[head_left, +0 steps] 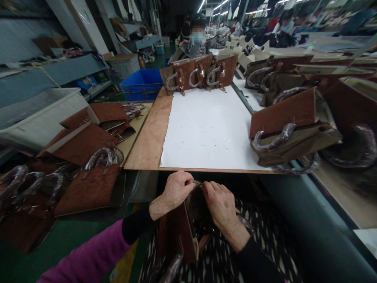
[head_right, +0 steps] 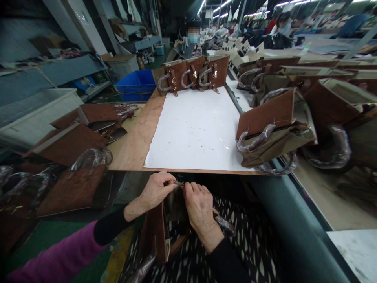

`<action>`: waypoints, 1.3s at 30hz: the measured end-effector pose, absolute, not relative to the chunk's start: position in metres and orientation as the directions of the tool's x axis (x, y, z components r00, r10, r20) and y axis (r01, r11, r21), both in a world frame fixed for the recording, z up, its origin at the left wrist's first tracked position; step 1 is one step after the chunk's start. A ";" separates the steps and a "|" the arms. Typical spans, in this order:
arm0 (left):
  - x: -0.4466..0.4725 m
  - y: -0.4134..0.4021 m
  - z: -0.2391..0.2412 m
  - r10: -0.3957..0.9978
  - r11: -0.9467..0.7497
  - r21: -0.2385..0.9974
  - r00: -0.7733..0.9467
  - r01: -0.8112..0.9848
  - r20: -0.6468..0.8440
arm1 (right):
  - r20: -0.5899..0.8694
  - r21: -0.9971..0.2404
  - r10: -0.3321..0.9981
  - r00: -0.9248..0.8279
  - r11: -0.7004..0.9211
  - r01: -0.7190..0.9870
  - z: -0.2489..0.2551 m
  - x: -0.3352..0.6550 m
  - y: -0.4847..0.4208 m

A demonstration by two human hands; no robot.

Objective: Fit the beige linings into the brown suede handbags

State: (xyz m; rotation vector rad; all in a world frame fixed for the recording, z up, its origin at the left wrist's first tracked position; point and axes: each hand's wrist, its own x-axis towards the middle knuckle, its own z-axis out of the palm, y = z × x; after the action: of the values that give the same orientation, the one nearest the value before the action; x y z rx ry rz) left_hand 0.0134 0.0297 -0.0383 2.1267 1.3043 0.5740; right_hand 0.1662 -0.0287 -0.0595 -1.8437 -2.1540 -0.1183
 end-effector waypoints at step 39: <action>-0.019 0.042 -0.004 0.609 -0.646 0.565 0.793 0.512 -0.023 | 0.120 -0.409 0.976 -0.184 0.218 0.886 -0.060 0.170 -0.009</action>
State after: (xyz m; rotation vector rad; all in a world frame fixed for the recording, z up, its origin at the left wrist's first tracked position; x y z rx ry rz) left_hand -0.0186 0.0422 -0.0042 2.4175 0.8304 0.2272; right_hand 0.1703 -0.0086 -0.0596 -1.7327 -2.1463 0.3514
